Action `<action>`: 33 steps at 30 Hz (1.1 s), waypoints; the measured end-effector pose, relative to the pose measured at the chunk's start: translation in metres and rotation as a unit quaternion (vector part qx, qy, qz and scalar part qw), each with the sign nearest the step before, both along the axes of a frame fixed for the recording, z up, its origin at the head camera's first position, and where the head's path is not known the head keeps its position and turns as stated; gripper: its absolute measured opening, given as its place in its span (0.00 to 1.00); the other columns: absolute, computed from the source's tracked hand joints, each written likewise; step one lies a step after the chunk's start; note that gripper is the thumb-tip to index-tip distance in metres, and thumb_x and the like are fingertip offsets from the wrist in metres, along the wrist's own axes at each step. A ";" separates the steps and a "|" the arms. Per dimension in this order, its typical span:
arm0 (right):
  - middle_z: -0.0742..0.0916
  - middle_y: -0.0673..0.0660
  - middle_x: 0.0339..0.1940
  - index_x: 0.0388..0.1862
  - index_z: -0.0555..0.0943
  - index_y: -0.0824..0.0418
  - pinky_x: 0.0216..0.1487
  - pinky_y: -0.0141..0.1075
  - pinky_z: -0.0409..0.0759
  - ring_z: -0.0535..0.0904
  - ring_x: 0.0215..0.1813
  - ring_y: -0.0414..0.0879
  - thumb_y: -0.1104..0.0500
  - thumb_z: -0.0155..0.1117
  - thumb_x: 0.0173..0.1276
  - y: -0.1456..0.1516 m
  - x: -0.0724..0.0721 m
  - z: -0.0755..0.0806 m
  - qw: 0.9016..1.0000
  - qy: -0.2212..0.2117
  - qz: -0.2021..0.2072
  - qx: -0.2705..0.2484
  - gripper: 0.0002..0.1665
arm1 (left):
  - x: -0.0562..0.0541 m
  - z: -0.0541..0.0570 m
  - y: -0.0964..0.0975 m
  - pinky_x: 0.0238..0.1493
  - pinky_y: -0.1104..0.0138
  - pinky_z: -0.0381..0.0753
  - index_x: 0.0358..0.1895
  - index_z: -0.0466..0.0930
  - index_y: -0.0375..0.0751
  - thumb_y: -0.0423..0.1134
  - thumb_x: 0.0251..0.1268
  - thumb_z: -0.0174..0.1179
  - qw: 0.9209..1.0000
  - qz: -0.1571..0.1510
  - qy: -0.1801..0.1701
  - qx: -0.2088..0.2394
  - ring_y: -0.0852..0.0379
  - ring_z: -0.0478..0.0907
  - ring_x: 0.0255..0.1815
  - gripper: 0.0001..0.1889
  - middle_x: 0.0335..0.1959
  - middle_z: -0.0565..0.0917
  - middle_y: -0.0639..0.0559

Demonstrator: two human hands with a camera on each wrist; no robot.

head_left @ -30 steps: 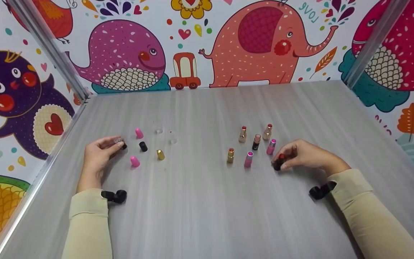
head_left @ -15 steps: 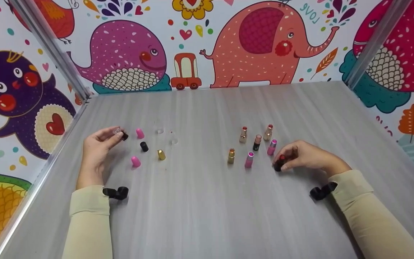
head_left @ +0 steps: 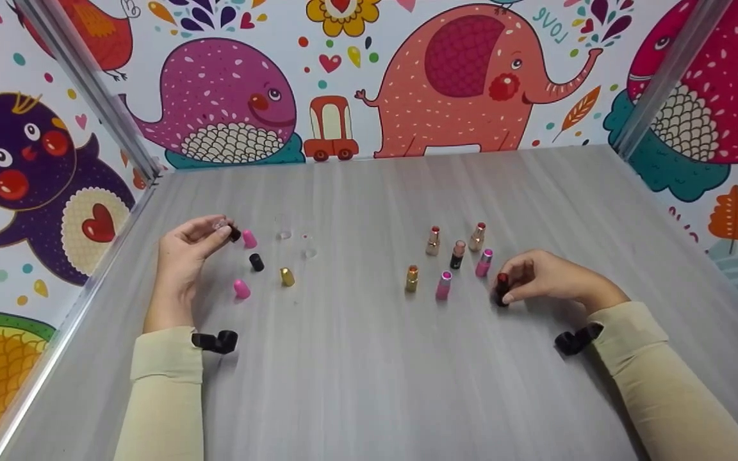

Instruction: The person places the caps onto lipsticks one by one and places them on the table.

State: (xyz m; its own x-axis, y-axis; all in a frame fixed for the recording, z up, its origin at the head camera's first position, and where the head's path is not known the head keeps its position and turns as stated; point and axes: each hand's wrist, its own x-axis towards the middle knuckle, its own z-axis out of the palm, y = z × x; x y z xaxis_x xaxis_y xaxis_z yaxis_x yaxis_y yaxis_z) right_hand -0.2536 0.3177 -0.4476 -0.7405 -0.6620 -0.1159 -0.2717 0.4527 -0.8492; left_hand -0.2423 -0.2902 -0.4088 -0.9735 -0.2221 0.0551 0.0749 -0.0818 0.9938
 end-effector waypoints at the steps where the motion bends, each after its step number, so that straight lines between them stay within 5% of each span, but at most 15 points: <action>1: 0.89 0.50 0.37 0.46 0.87 0.65 0.39 0.30 0.81 0.81 0.37 0.40 0.62 0.81 0.65 0.000 0.000 0.001 1.000 -0.001 -0.004 0.004 0.14 | 0.000 0.001 0.002 0.54 0.71 0.86 0.52 0.89 0.34 0.35 0.62 0.78 1.000 -0.002 0.005 -0.002 0.59 0.89 0.46 0.17 0.43 0.93 0.55; 19: 0.83 0.49 0.31 0.40 0.83 0.65 0.36 0.32 0.78 0.77 0.35 0.41 0.62 0.81 0.65 0.008 0.002 0.010 1.000 -0.012 -0.002 0.020 0.14 | 0.002 0.013 0.026 0.55 0.70 0.86 0.55 0.88 0.32 0.35 0.66 0.76 0.997 -0.030 0.042 -0.054 0.60 0.89 0.47 0.17 0.42 0.93 0.57; 33: 0.84 0.51 0.38 0.42 0.82 0.63 0.47 0.33 0.79 0.80 0.44 0.45 0.60 0.79 0.67 0.020 0.004 0.027 0.999 -0.014 -0.028 0.042 0.14 | 0.006 0.027 0.051 0.53 0.70 0.85 0.54 0.88 0.34 0.35 0.67 0.75 0.995 -0.033 0.045 -0.077 0.58 0.88 0.49 0.15 0.44 0.93 0.57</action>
State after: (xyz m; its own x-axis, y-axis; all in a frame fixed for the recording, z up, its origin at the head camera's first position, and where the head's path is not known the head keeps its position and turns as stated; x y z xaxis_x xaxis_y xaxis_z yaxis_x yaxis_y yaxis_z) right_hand -0.2493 0.3376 -0.4207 -0.7717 -0.6067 -0.1908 -0.2200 0.5362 -0.8150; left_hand -0.2366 -0.2393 -0.3823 -0.9751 -0.1408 0.1715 0.1639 0.0642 0.9844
